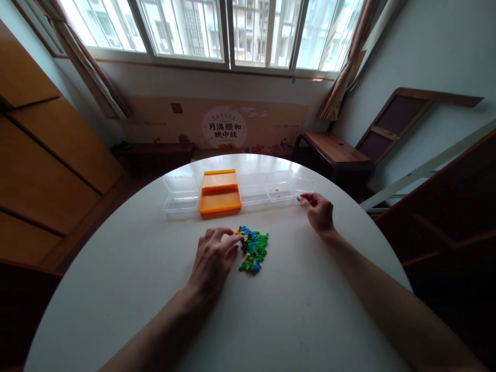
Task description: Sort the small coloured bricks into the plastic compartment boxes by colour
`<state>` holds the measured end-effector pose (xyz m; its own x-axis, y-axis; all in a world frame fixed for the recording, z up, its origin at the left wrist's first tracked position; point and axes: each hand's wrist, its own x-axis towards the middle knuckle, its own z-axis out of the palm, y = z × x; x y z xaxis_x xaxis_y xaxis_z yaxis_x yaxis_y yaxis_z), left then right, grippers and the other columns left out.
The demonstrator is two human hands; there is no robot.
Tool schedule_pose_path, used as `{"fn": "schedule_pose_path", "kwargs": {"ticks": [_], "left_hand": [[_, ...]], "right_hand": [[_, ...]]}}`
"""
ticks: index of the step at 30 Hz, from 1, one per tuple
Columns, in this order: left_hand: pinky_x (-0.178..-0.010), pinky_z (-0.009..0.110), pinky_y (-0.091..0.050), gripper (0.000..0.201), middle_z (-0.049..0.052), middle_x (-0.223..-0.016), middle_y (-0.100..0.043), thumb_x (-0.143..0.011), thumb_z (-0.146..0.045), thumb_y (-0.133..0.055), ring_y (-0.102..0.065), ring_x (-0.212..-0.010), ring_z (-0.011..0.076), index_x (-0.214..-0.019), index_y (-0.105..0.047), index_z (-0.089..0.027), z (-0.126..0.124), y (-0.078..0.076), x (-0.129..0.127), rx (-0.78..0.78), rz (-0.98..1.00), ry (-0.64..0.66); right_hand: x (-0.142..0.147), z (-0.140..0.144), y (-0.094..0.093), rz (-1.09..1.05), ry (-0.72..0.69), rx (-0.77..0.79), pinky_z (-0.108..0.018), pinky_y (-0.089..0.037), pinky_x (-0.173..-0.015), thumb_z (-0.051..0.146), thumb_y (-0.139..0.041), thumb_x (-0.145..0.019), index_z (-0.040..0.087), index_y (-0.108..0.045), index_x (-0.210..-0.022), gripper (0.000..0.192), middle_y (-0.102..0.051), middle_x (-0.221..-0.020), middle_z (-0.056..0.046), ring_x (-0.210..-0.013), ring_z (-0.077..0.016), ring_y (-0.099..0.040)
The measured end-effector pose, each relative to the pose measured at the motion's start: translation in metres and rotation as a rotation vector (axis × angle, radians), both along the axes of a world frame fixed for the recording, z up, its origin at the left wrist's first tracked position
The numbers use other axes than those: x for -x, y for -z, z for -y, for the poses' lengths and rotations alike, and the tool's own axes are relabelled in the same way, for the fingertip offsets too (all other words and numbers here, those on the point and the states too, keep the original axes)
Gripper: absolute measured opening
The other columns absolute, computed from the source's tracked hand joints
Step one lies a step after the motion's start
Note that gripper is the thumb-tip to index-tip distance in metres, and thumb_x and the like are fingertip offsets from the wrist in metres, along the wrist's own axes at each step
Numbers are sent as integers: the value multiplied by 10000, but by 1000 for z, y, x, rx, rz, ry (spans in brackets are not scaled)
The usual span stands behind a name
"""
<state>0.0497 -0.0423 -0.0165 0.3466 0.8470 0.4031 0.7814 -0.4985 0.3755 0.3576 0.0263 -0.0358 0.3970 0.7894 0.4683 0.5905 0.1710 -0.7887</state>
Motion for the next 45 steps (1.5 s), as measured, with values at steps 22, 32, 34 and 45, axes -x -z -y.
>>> {"fn": "schedule_pose_path", "kwargs": {"ticks": [22,32,34,45], "left_hand": [[-831,354,-487,173,61,-894,-663,-841,-341,-597,-580,-905,208,-805,-706,-212,-1,-5,-8,171,451,93],[-784,328,-506,196,67,-888,-647,-812,-376,-631,-611,-895,208,-811,-713,-199,4,-5,-17,319,628,116],[-805,336,-508,196,67,-881,-646,-816,-376,-628,-610,-900,208,-813,-713,-199,4,-3,-17,310,630,124],[-832,345,-482,172,52,-879,-658,-850,-343,-602,-584,-900,200,-812,-692,-202,3,-3,-13,161,466,113]], "right_hand": [[88,63,-20,343,-660,-240,-254,-495,-649,250,-624,-854,208,-688,-908,94,-665,-799,-32,-694,-131,-607],[103,73,-25,401,-676,-300,-242,-480,-650,274,-597,-892,206,-676,-841,116,-657,-738,-28,-674,-129,-600],[103,73,-24,407,-669,-298,-242,-477,-650,273,-589,-898,210,-674,-826,128,-658,-728,-26,-670,-128,-597],[82,52,-15,363,-549,-245,-244,-464,-636,223,-603,-869,202,-670,-790,106,-659,-750,-24,-669,-130,-587]]}}
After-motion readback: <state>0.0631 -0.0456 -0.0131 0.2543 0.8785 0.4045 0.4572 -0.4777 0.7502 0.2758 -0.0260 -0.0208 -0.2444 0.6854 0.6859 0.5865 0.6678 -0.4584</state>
